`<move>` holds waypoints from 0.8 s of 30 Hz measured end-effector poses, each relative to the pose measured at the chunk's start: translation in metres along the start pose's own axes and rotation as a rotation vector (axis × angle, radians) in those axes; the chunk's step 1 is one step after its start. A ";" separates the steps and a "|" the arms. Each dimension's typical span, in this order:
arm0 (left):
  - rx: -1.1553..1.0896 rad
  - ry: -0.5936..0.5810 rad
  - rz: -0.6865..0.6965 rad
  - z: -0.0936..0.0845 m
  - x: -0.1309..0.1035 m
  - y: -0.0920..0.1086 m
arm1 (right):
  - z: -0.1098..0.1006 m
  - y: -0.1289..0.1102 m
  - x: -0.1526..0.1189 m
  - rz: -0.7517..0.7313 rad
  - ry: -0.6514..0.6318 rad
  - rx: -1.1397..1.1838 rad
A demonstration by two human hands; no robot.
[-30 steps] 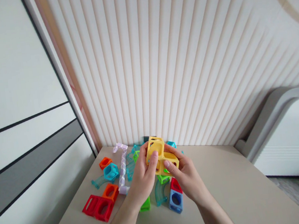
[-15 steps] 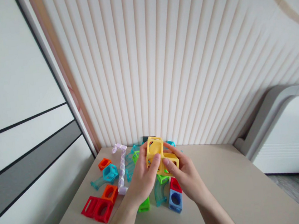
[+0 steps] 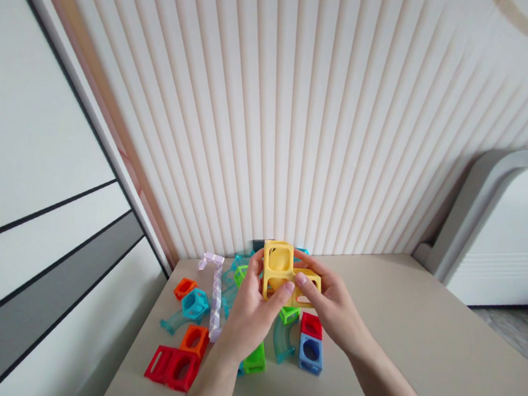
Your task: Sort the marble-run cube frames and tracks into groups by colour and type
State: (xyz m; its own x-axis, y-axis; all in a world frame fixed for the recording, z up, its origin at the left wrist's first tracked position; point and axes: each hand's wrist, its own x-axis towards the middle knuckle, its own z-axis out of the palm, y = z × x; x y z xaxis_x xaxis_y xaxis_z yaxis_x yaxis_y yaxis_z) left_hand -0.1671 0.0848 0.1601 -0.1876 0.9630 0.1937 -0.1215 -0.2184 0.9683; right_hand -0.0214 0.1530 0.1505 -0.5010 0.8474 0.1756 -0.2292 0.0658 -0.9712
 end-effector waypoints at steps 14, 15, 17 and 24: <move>-0.016 -0.079 -0.021 0.003 -0.001 0.006 | -0.002 -0.001 0.000 -0.073 -0.021 -0.125; 0.001 -0.081 -0.017 0.003 -0.001 0.006 | -0.001 -0.001 0.001 -0.064 -0.027 -0.114; 0.040 -0.088 -0.009 0.002 -0.002 0.005 | 0.002 0.000 0.002 -0.058 -0.043 -0.091; 0.221 -0.060 0.001 -0.013 0.000 0.004 | 0.004 0.001 0.002 -0.150 -0.103 -0.217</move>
State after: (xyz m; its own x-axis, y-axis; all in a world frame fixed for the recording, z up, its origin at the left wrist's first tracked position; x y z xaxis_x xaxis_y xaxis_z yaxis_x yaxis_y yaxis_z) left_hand -0.1802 0.0817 0.1620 -0.1290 0.9719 0.1968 0.0965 -0.1853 0.9779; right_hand -0.0261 0.1521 0.1509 -0.5595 0.7627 0.3243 -0.1286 0.3066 -0.9431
